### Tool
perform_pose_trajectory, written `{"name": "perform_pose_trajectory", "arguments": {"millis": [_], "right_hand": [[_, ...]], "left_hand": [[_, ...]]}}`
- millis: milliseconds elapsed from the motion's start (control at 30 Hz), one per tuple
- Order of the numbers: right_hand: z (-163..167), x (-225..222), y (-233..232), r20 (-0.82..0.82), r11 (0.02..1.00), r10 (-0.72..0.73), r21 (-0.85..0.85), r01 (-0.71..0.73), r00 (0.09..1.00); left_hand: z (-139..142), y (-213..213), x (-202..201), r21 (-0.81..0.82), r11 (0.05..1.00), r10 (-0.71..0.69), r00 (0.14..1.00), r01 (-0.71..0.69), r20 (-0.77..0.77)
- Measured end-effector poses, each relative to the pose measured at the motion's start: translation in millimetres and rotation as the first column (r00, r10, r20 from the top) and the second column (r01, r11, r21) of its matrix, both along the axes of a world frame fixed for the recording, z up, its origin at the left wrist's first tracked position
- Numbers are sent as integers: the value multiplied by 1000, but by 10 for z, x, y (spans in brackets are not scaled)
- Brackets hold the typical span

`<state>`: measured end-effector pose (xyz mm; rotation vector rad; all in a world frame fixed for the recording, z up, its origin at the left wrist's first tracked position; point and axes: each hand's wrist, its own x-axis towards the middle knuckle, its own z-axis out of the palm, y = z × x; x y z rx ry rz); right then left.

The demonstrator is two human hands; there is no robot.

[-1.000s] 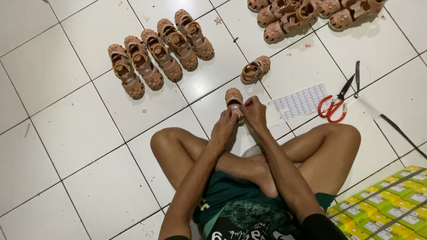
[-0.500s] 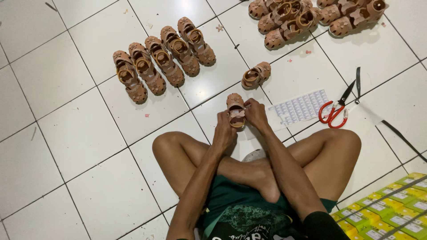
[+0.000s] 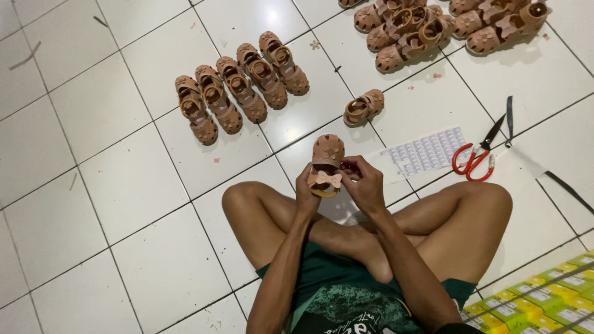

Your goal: The person sits cross-legged on the tiled floor, peels small adhesive labels from a sticker sheet, and presses them onto the straps of sandals one at a time, placing finished sandals into a row beside stacks of other sandals and shoe boxes.

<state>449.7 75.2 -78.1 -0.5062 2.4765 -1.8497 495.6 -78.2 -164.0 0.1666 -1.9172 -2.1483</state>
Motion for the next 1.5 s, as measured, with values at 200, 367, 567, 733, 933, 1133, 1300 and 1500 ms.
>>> {"name": "perform_pose_trajectory", "arguments": {"millis": [200,367,567,733,933,1133,1300,1500], "right_hand": [[75,-80,27,349,953,94,-301,16,932],[94,-186,-158,405,925,359,-276,-261,841],[93,-64,-730,438,899,356,-400,-176,826],[148,-105,-897,477,883,425,-405,-237,769],[-116,-18,-558,589,937,337,-129,-326,735],[-539,598,-374,554,947,224,71,-313,802],[-795,734,-273,432,927,120,273,-257,894],[-968,703,-175,374,903,142,331,-275,917]], "left_hand": [[81,-302,297,-87,996,-9,1000,7,-18],[274,-451,632,-103,994,-31,998,37,58],[664,-748,976,-47,994,111,962,-102,250],[836,-1422,1028,169,918,315,917,-360,243],[734,-3026,268,-40,778,611,739,-628,284],[609,-3646,-376,-171,733,670,657,-658,345],[590,-3739,-666,-235,678,719,560,-697,412],[524,-3766,-866,-453,581,812,523,-677,260]]}}
